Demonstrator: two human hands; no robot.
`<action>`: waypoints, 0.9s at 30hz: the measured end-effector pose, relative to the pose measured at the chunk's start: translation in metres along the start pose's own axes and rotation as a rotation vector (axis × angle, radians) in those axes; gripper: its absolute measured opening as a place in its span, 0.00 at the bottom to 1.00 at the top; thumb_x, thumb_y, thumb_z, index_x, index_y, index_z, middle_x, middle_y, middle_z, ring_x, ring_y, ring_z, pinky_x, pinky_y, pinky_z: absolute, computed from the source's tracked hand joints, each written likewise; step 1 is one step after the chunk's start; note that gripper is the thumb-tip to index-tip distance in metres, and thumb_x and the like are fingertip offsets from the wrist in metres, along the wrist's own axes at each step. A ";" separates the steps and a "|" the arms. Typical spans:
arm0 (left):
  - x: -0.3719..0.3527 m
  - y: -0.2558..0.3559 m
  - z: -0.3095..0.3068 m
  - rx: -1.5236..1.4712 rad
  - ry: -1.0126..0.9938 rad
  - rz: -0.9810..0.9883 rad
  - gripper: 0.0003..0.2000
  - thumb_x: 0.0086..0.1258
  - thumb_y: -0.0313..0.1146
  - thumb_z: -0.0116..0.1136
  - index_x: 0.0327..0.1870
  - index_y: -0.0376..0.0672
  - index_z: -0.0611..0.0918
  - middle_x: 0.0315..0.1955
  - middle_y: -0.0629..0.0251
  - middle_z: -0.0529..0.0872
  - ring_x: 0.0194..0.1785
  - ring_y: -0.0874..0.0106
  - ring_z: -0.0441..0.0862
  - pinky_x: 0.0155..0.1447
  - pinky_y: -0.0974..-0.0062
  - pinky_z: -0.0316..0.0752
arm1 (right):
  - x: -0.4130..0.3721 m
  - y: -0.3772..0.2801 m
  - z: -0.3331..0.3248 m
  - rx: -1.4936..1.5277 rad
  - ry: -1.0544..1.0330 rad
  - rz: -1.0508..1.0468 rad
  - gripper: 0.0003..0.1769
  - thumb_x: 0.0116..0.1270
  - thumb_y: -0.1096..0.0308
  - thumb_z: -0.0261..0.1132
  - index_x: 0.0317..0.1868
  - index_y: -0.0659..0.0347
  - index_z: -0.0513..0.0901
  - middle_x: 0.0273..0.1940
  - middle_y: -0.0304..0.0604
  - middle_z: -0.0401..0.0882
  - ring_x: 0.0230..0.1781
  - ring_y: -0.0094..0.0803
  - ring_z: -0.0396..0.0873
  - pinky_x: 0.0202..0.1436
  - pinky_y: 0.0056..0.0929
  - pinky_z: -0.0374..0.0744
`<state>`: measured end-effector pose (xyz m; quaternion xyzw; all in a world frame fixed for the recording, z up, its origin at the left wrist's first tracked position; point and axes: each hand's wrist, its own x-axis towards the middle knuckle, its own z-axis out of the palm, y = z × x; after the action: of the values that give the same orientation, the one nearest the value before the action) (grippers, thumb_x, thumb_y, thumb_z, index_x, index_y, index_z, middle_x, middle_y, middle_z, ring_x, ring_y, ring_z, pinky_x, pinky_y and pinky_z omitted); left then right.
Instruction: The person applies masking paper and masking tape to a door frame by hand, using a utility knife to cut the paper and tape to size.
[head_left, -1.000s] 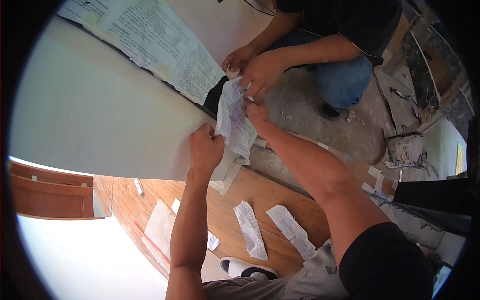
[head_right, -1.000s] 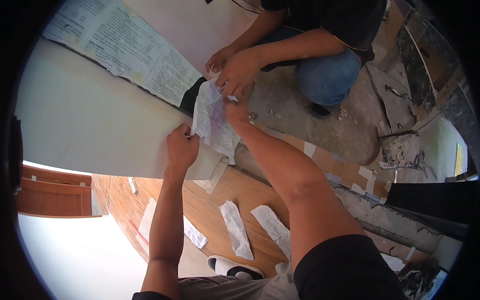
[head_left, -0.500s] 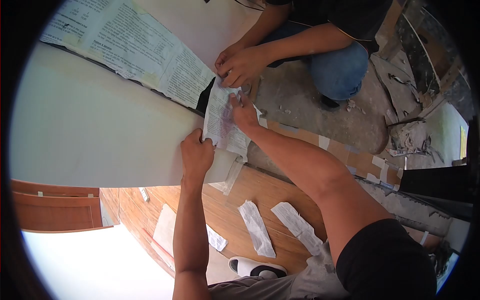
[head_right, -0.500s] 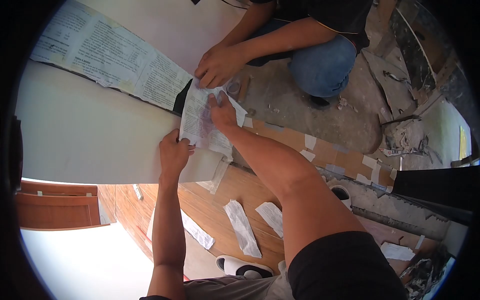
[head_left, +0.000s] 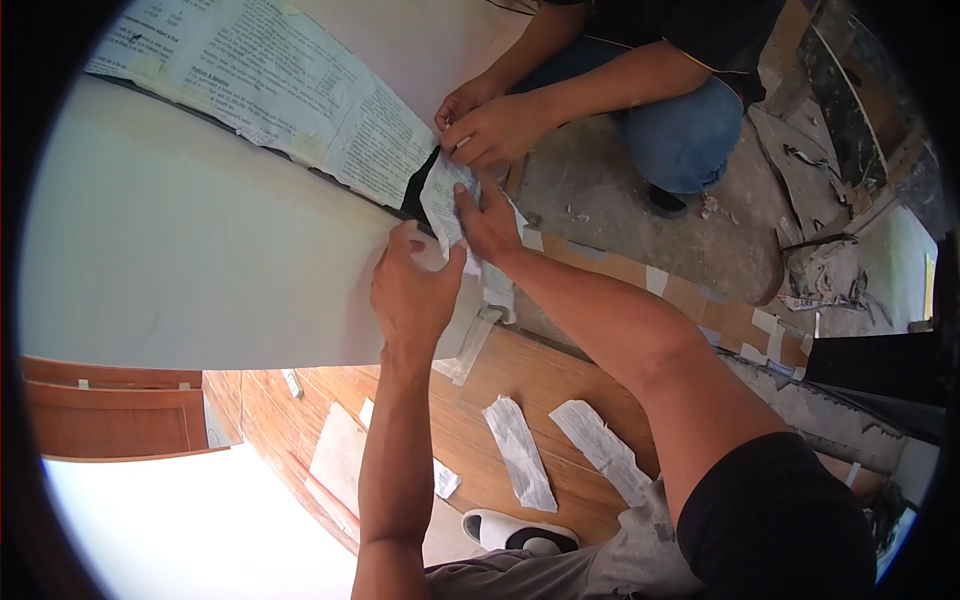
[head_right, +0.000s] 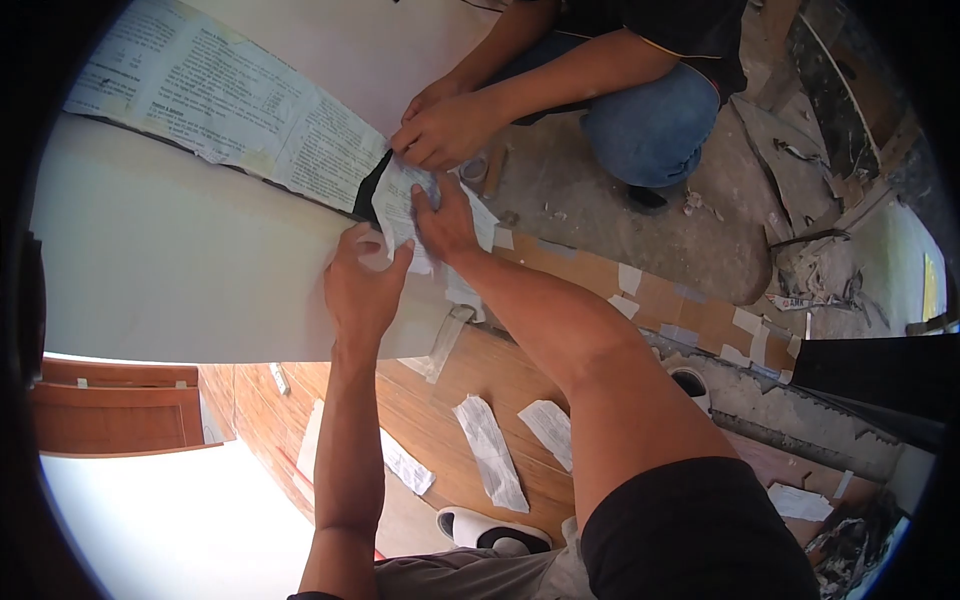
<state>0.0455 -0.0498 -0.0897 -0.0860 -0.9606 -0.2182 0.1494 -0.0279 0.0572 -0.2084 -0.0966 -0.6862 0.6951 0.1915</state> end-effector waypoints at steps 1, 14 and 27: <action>0.000 0.000 0.000 -0.034 0.028 0.026 0.16 0.63 0.36 0.69 0.47 0.34 0.85 0.40 0.51 0.91 0.47 0.51 0.89 0.53 0.57 0.80 | 0.002 0.002 0.001 0.003 -0.019 -0.005 0.29 0.76 0.57 0.58 0.69 0.69 0.71 0.62 0.70 0.76 0.65 0.66 0.72 0.68 0.51 0.70; 0.008 -0.032 -0.016 -0.053 -0.148 -0.063 0.10 0.70 0.31 0.61 0.35 0.31 0.86 0.30 0.47 0.89 0.34 0.51 0.89 0.41 0.60 0.81 | 0.007 0.011 -0.003 -0.069 -0.116 -0.079 0.41 0.78 0.41 0.55 0.80 0.60 0.61 0.70 0.63 0.73 0.72 0.54 0.72 0.75 0.40 0.67; 0.012 -0.024 -0.020 -0.352 -0.137 -0.223 0.12 0.76 0.29 0.58 0.39 0.23 0.84 0.26 0.52 0.87 0.27 0.66 0.91 0.29 0.75 0.84 | 0.009 0.010 -0.013 -0.094 -0.178 -0.012 0.38 0.76 0.45 0.59 0.74 0.65 0.68 0.60 0.65 0.80 0.61 0.56 0.80 0.68 0.45 0.73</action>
<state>0.0333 -0.0788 -0.0785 -0.0188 -0.9190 -0.3915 0.0414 -0.0326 0.0726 -0.2179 -0.0393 -0.7330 0.6667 0.1295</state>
